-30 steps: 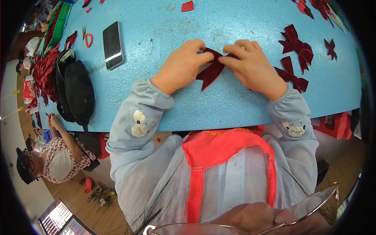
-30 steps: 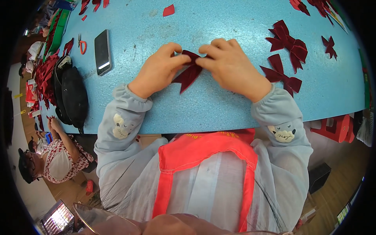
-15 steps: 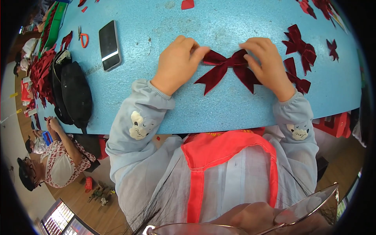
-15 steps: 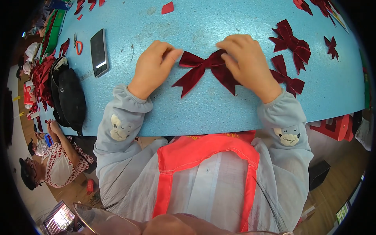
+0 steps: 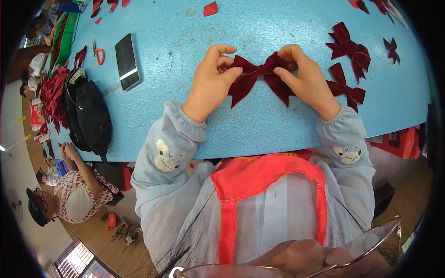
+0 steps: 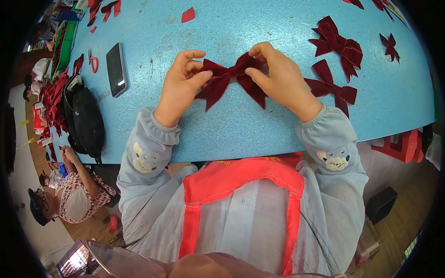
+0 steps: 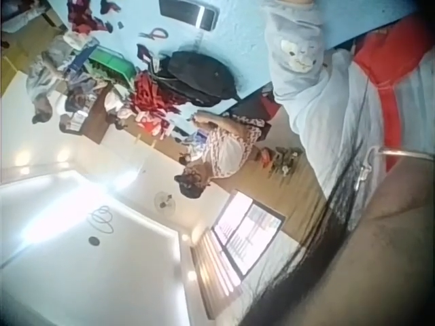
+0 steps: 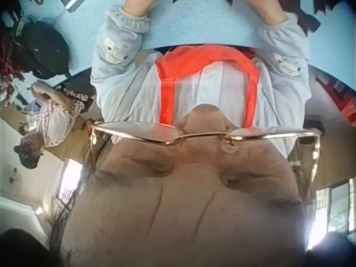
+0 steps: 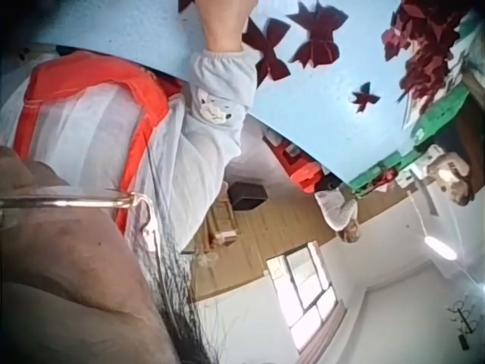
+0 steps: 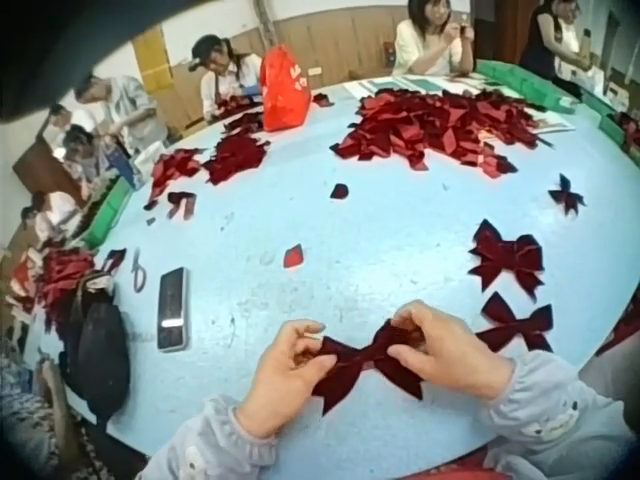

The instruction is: Assembling decorative maroon ribbon bows at a workspace table.

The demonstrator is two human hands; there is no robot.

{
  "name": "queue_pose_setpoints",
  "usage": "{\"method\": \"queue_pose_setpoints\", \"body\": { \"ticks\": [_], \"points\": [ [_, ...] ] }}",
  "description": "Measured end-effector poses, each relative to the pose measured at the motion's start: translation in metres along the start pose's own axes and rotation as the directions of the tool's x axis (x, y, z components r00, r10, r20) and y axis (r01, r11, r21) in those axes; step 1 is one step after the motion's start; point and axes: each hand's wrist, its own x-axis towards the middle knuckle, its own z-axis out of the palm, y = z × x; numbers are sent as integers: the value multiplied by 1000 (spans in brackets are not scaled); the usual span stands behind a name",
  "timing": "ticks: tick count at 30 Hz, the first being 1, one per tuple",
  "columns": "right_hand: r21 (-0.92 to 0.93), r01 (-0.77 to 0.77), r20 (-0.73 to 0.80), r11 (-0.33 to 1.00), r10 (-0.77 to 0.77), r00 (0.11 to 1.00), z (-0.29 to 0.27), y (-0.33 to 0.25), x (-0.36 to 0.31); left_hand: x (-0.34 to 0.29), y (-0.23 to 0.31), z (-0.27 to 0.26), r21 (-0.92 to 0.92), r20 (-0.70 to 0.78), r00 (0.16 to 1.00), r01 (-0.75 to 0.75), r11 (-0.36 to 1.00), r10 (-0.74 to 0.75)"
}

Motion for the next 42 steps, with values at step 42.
{"method": "queue_pose_setpoints", "body": {
  "ticks": [42],
  "points": [
    [-714, 244, 165, 657, -181, 970, -108, 24, -38, 11, 31, -49, 692, 3, 876, -350, 632, 482]
  ]
}}
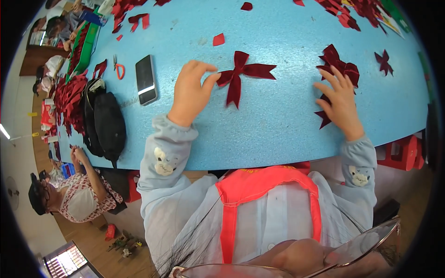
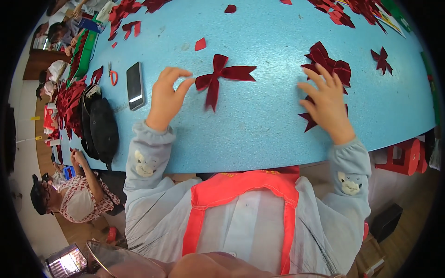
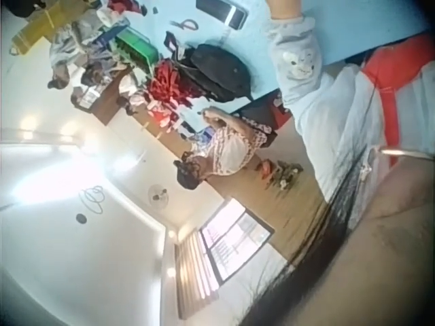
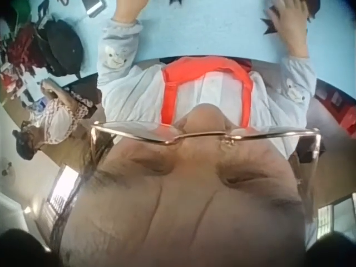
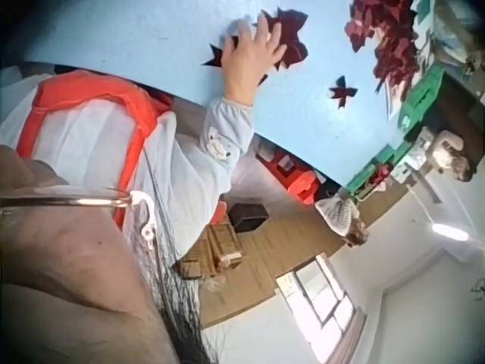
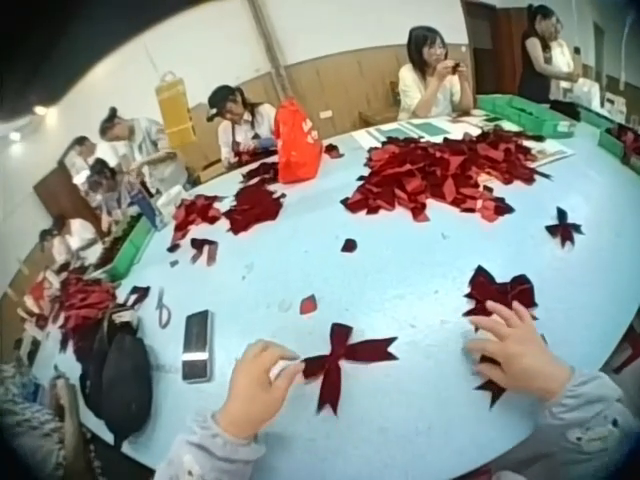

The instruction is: Assembling decorative maroon ribbon bows at a workspace table.

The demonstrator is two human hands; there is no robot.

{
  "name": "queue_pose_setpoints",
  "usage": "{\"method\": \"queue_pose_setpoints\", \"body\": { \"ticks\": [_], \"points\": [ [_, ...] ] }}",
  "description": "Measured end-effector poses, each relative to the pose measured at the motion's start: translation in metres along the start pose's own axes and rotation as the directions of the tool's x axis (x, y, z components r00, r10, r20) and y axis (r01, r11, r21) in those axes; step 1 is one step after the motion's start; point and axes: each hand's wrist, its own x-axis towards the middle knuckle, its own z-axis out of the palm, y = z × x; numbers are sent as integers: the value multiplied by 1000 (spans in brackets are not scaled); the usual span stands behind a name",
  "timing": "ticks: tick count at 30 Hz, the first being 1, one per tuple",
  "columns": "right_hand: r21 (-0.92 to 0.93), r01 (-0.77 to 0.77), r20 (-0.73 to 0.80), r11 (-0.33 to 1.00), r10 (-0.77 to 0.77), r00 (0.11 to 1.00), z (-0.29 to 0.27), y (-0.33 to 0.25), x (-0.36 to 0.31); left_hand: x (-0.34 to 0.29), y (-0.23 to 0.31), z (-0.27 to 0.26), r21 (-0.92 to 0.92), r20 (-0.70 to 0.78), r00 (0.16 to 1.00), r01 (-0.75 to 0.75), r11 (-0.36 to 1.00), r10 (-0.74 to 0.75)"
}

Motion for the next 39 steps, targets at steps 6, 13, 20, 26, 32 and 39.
{"method": "queue_pose_setpoints", "body": {
  "ticks": [6, 13, 20, 26, 32, 39],
  "points": [
    [-84, -125, -91, 989, 117, 989, 13, 37, -35, -27, -2, 17, 114, -130, 979, -143, 983, 158],
    [-74, -143, -248, 987, 121, 961, 13, 48, -38, -37, 9, 36, 203, -126, 940, -288, 936, 316],
    [247, 147, -255, 958, -82, 963, 2, -24, 11, -27, -18, 27, -113, -9, 964, 265, 958, -267],
    [237, 452, -241, 860, -399, 885, 54, -104, 108, -28, -33, 43, 115, -115, 970, -201, 973, 214],
    [206, 447, -111, 871, -433, 895, 77, -112, 120, -35, -41, 42, 162, -24, 945, -319, 934, 327],
    [314, 393, -104, 864, -380, 919, 78, -115, 120, -33, -44, 36, 21, -21, 979, -204, 979, 204]
  ]
}}
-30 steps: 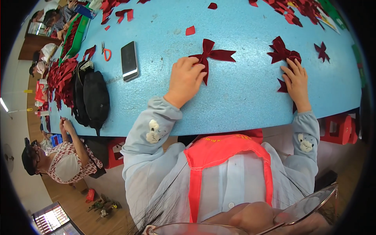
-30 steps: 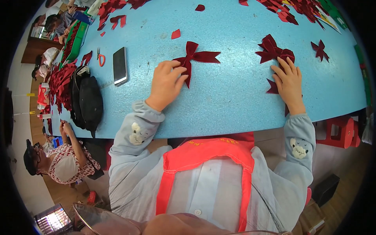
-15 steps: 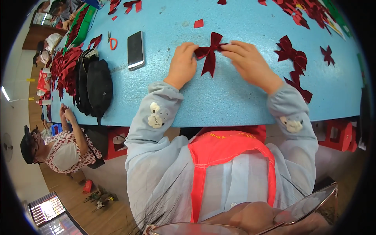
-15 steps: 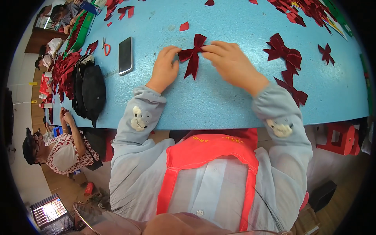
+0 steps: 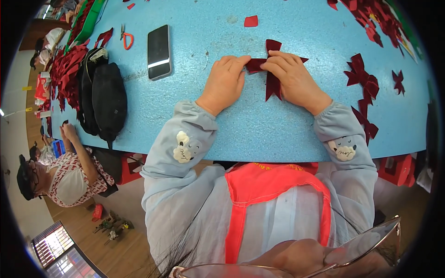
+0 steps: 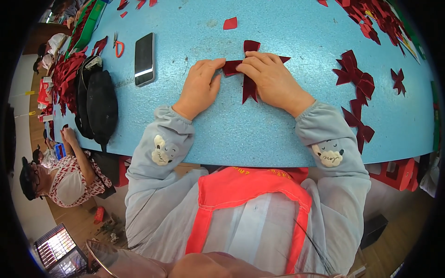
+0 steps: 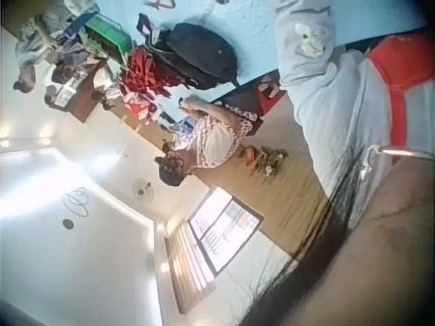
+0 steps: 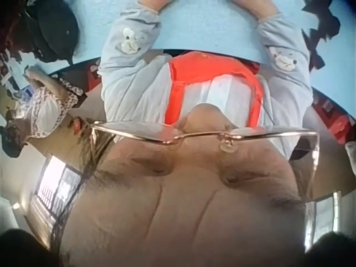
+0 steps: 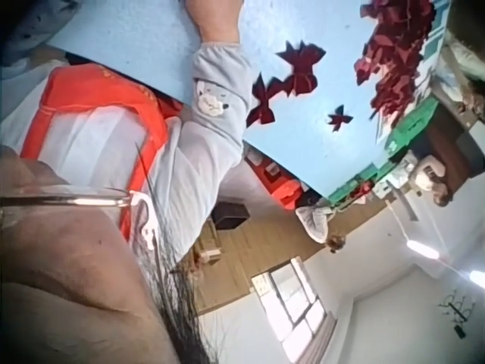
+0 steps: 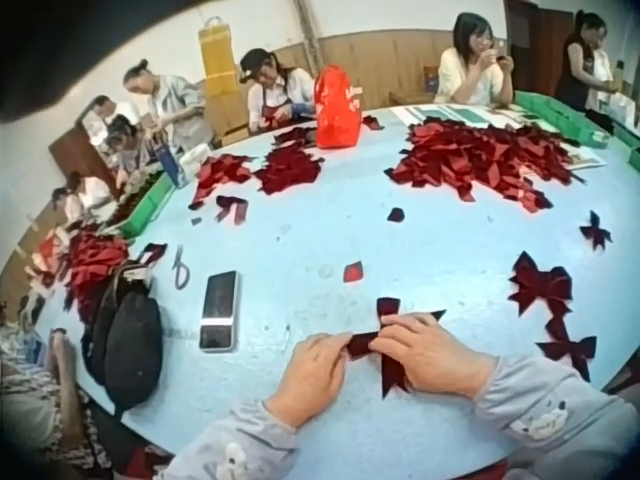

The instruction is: Assembling decorative maroon ribbon bows at a workspace table.

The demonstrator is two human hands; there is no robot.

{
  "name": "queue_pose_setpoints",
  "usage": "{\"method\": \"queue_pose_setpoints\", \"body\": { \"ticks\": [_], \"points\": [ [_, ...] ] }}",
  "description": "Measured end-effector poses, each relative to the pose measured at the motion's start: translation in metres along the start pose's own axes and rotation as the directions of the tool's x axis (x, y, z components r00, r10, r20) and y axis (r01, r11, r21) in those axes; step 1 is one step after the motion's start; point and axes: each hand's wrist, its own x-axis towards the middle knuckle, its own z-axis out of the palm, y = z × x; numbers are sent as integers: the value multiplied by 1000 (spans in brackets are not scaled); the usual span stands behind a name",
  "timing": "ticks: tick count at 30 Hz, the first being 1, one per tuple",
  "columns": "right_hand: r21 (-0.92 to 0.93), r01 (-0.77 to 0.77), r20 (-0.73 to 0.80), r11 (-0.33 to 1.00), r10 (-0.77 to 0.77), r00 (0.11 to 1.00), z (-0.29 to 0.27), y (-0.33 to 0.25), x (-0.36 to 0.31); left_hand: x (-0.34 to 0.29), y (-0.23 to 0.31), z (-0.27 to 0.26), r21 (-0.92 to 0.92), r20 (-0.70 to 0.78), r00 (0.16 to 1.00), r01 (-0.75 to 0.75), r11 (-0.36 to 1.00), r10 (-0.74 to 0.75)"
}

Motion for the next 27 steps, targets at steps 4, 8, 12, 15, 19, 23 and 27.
{"method": "queue_pose_setpoints", "body": {
  "ticks": [4, 8, 12, 15, 19, 23, 27],
  "points": [
    [-35, -31, -35, 999, 30, 999, 1, -4, 0, -1, -3, -6, 51, 46, 992, -118, 992, 116],
    [7, -17, -27, 1000, 18, 999, -1, -4, 0, -2, -5, -8, 106, 74, 977, -208, 972, 201],
    [8, -9, -31, 1000, 9, 999, -3, -3, -2, -5, -9, -6, 80, 18, 974, -226, 971, 226],
    [109, 58, -115, 992, -45, 992, -13, 7, -6, -13, -7, -10, 43, -45, 988, -142, 989, 144],
    [101, -76, -124, 992, 89, 988, -30, 20, -16, -13, 3, -12, 0, -115, 993, 28, 1000, -28],
    [50, -46, -126, 998, 52, 991, -24, 20, -4, 6, 11, -3, 3, -134, 991, -6, 1000, 6],
    [-9, 38, -12, 999, -38, 999, -12, 9, 10, 14, 7, 5, 19, -65, 991, -118, 993, 119]
  ]
}}
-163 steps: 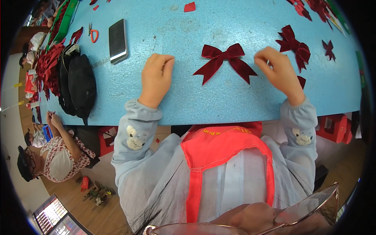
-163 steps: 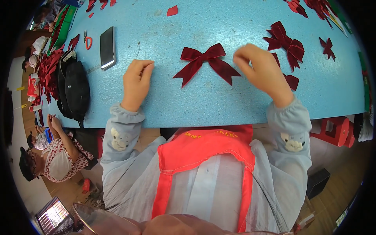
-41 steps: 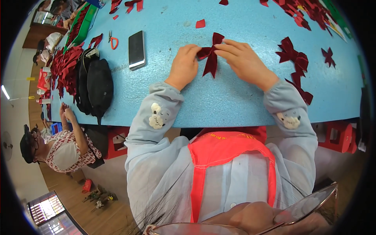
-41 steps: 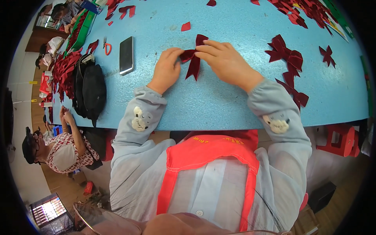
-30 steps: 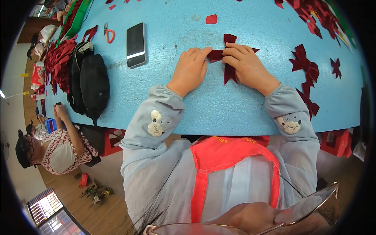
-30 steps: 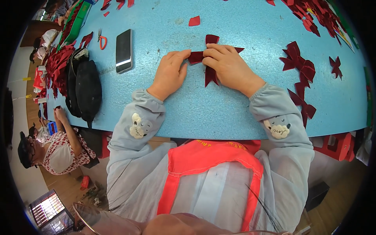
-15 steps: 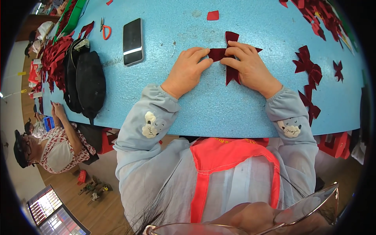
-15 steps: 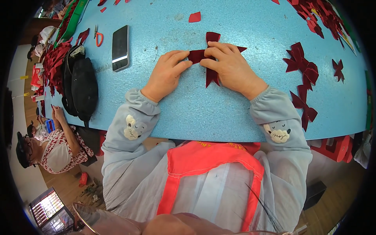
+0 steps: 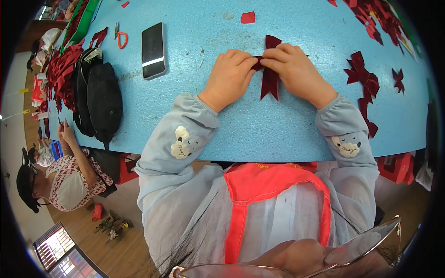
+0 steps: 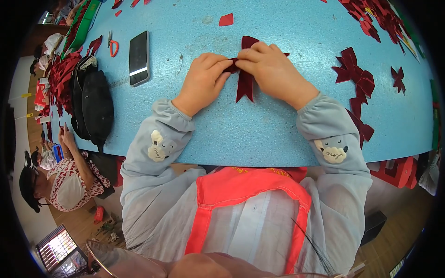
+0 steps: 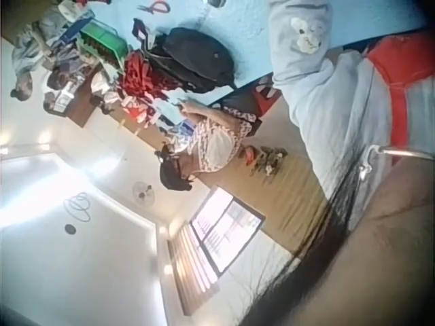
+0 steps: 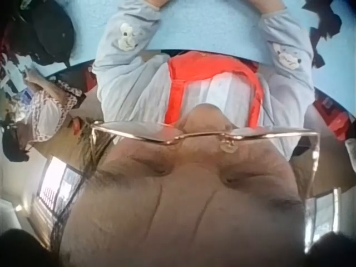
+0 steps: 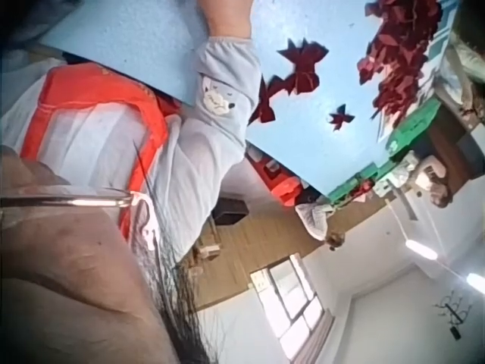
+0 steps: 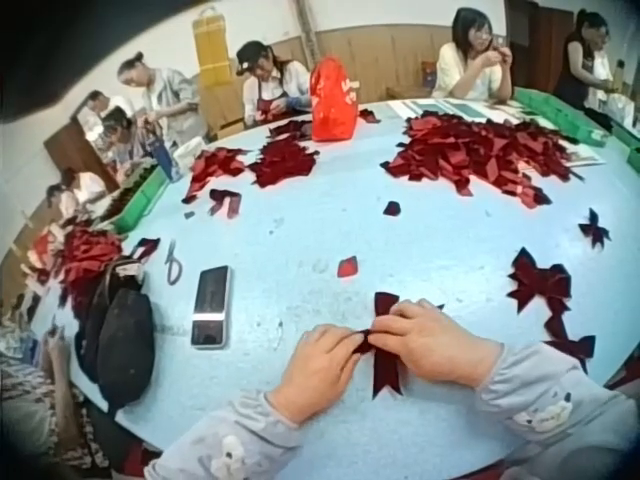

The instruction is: Assembling decorative maroon ribbon bows at a workspace table.

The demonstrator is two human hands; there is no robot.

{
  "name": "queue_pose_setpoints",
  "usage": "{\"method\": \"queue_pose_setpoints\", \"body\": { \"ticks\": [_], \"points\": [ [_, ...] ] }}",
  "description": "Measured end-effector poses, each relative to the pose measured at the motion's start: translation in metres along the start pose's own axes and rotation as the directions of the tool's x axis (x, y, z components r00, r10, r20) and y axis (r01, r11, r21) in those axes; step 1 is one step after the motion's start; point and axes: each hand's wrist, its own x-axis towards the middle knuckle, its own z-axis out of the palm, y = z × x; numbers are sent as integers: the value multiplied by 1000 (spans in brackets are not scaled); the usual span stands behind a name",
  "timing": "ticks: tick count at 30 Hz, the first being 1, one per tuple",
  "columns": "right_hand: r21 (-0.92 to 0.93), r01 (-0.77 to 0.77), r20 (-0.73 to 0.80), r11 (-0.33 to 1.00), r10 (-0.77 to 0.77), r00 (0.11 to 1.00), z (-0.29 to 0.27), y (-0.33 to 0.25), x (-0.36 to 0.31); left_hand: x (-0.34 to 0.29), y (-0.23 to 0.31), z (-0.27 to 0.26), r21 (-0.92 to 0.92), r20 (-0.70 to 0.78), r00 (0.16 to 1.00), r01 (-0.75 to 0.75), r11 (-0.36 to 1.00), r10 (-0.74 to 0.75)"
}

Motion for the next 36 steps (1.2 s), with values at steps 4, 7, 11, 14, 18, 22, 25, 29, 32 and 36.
{"method": "queue_pose_setpoints", "body": {
  "ticks": [4, 7, 11, 14, 18, 22, 25, 29, 32, 36],
  "points": [
    [9, -10, -29, 1000, 10, 1000, 5, -1, -3, -6, -4, -2, 100, 113, 993, -48, 994, 36],
    [-21, -14, -55, 1000, 12, 998, 8, -4, -6, -6, -4, -2, 173, 141, 988, -92, 981, 68],
    [91, -1, -63, 996, 6, 998, 5, 7, -7, -3, -2, -2, 207, 151, 987, -88, 974, 57],
    [189, -80, -89, 979, 98, 991, 4, 8, -3, 4, -5, 2, 87, 130, 992, -3, 996, -9],
    [243, -252, -122, 937, 287, 950, 6, 7, 1, 17, -11, 10, -63, -2, 980, 200, 978, -200],
    [185, -263, -104, 947, 286, 953, 8, 11, -5, 36, -4, 10, 23, 148, 956, 254, 967, -254],
    [148, -267, -129, 952, 286, 949, -6, 8, -6, 41, -1, 17, 16, 215, 950, 230, 973, -228],
    [355, -390, -212, 850, 479, 852, -59, 3, -29, 36, -8, 6, 16, 318, 912, 266, 964, -257],
    [100, -318, -235, 943, 333, 913, -103, -2, -76, 39, -16, -4, 24, 127, 984, 123, 992, -125],
    [-144, -595, -362, 791, 517, 776, -123, -18, -194, 43, 15, -9, 57, 41, 997, 67, 996, -69]
  ]
}}
